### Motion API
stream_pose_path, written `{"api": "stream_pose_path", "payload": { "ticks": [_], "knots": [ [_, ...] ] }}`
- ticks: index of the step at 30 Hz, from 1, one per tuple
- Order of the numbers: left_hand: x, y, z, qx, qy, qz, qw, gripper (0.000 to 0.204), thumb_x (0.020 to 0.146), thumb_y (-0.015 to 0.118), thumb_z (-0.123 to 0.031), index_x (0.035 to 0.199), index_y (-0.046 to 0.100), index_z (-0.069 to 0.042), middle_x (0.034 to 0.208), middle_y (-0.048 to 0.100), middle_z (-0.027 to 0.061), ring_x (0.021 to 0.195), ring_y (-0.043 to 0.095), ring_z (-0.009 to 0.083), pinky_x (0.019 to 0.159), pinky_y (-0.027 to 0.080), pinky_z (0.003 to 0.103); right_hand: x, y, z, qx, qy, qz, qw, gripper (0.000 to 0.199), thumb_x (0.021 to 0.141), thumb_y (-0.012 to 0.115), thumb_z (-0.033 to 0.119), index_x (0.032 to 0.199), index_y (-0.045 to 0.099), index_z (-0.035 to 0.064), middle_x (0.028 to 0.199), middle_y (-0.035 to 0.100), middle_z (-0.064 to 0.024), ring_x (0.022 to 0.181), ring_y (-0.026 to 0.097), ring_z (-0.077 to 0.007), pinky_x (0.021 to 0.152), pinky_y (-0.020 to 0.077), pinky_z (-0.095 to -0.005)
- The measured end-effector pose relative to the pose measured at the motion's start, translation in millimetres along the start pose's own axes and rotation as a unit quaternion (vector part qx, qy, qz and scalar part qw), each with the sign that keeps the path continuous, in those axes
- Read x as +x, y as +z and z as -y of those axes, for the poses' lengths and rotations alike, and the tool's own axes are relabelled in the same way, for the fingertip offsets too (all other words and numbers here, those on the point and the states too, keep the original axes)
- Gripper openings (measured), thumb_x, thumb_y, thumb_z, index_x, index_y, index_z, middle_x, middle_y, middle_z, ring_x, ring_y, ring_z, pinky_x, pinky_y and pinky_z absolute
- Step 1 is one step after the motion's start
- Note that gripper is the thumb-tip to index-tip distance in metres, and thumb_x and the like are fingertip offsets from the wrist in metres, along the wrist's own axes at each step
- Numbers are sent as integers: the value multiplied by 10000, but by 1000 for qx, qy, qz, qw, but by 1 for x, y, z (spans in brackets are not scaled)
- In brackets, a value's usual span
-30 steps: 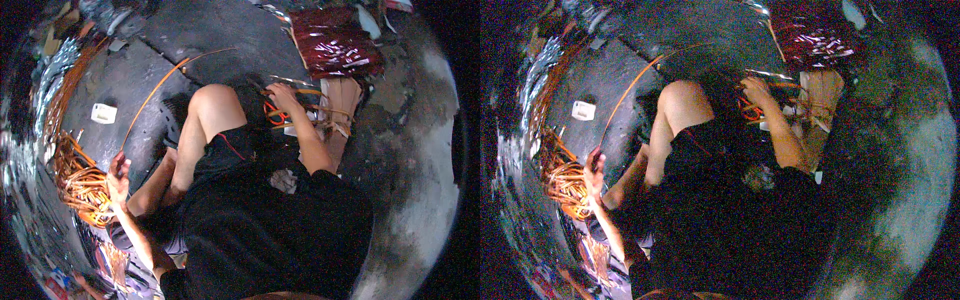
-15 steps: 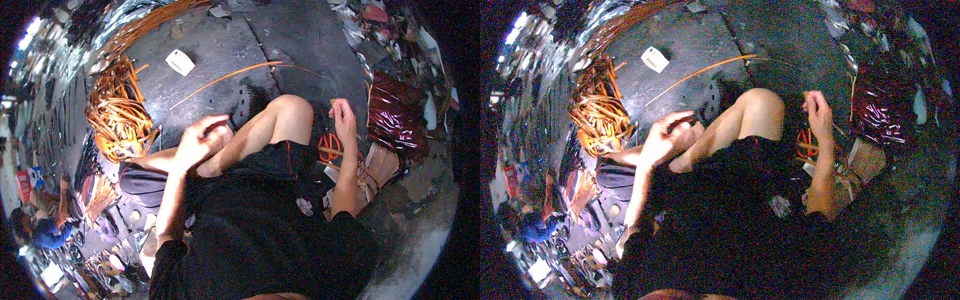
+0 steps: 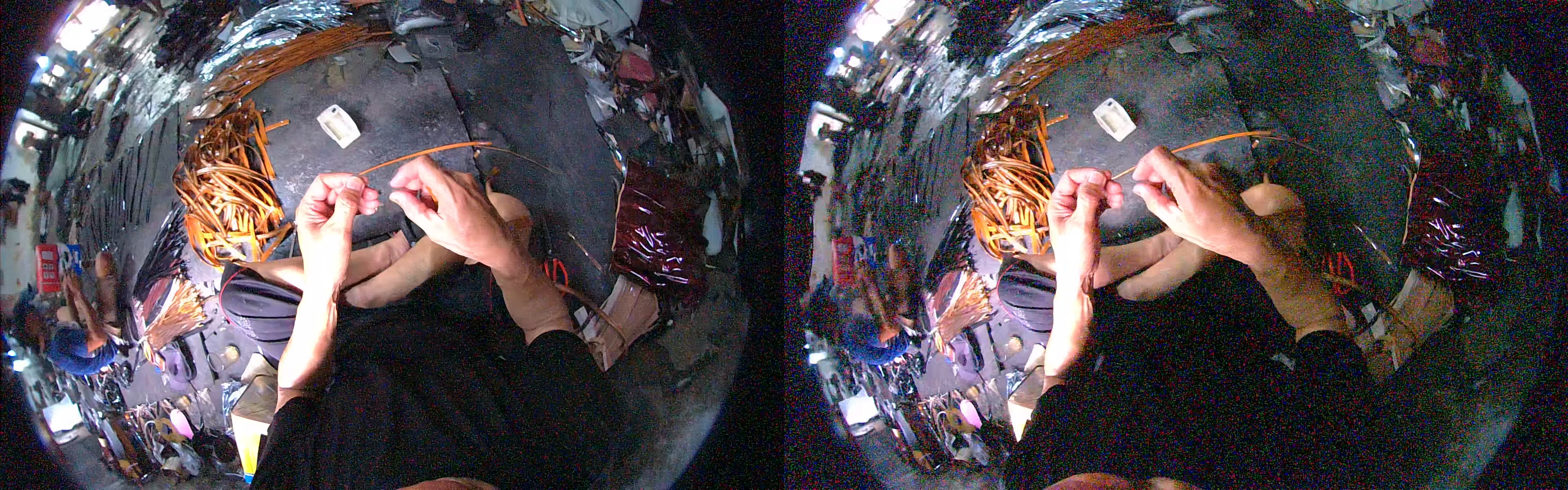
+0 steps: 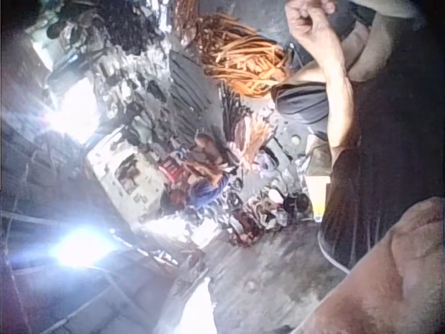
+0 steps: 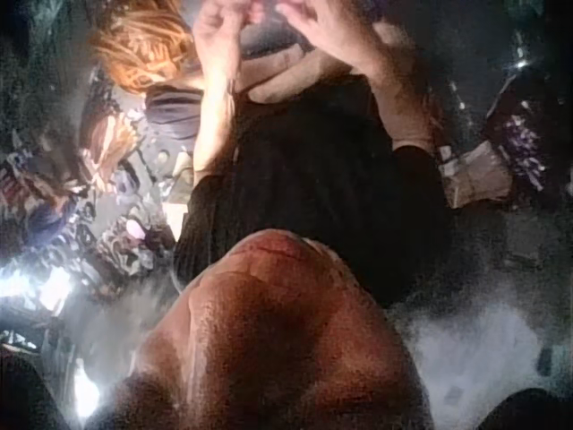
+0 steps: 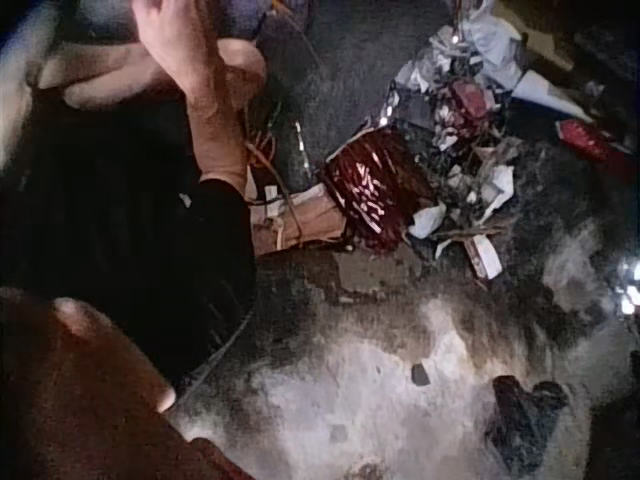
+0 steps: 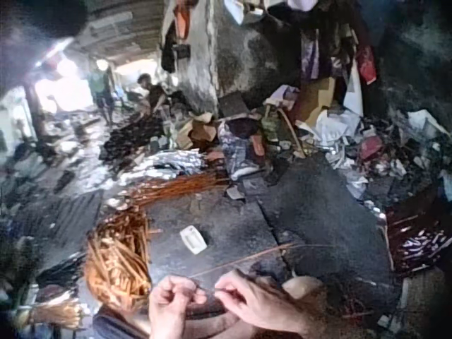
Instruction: The person sits on the floor and strips the orange insulation from copper wires by hand. They pull the insulation off in strips and place the stripped wires into a pile, occasionally using a white plastic tool to assist with the process.
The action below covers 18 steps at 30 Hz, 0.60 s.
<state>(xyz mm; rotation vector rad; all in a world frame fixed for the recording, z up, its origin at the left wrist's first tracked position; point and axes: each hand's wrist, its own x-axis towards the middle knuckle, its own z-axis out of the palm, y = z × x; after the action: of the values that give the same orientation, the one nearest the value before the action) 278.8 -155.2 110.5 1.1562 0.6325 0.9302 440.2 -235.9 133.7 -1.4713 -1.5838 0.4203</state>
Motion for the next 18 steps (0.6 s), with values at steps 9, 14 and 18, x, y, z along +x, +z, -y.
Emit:
{"api": "stream_pose_path", "payload": {
  "ticks": [9,14,18],
  "knots": [
    [-4,9,22,71,-18,60,996,238,903,652,-103,1105,554,-25,980,588,36,926,570,119,856,469,270,-3,15,-6,9,-14,31,999,840,813,573,-68,1507,139,122,1085,575,-151,679,601,-201,644,497,-339],
    [-7,7,33,12,-59,113,992,290,910,650,-110,1160,553,-1,968,611,64,915,623,149,834,513,300,-7,9,2,15,3,75,997,901,725,543,-110,1502,101,5,1521,212,-247,1388,292,-390,1124,303,-415],
    [-6,7,34,-11,-57,168,984,167,927,627,-103,1059,632,-2,963,632,50,898,587,118,820,487,278,-7,11,-1,29,-27,92,995,928,720,567,-103,1504,83,3,1530,205,-243,1404,263,-389,1141,273,-416]
  ]
}}
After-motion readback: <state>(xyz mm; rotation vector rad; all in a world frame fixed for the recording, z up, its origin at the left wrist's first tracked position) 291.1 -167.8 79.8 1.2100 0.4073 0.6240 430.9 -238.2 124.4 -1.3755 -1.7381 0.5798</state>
